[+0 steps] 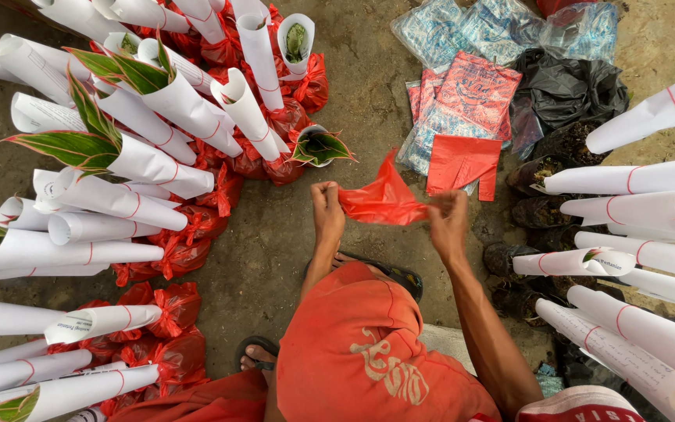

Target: The person wraps small potted plants in white paper and red plastic bags. They pick up a plant, place it into a red bag, and tie the bag closed. The wrapped plants are set aside in a growing pile.

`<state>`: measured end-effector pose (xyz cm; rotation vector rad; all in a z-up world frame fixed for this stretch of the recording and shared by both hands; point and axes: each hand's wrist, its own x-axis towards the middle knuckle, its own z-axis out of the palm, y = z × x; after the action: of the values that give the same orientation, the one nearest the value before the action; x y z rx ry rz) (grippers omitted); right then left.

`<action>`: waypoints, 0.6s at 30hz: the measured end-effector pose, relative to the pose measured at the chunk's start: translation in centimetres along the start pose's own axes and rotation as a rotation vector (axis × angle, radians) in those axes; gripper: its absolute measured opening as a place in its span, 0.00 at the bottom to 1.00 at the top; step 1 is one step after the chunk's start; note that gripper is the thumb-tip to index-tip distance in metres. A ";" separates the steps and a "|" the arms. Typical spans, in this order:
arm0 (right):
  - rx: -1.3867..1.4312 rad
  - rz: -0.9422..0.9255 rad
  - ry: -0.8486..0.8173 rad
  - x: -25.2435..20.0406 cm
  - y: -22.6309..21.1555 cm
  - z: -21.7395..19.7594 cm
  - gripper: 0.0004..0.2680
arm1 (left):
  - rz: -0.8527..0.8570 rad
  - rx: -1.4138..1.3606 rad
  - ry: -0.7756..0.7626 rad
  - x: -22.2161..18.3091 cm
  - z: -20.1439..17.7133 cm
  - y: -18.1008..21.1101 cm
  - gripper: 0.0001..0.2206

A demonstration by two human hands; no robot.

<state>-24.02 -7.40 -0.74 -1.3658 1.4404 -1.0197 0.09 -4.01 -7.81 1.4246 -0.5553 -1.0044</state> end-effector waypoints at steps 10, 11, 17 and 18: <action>-0.202 0.108 -0.091 -0.4 0.1 3.1 0.02 | 0.202 0.446 -0.235 -4.2 3.6 7.6 0.14; 0.067 0.193 -0.117 -0.4 0.5 2.7 0.02 | 0.204 0.530 -0.265 -4.3 3.1 8.5 0.18; 0.901 0.666 -0.135 0.3 0.9 1.4 0.03 | 0.269 0.858 -0.257 -5.5 2.8 8.9 0.17; 0.936 0.685 -0.119 0.2 0.6 1.4 0.04 | 0.279 0.912 -0.212 -5.7 2.8 8.1 0.15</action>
<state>-22.80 -7.57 -1.72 -0.2173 0.9862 -0.9220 -3.27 -1.94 1.74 1.9501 -1.4530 -0.6889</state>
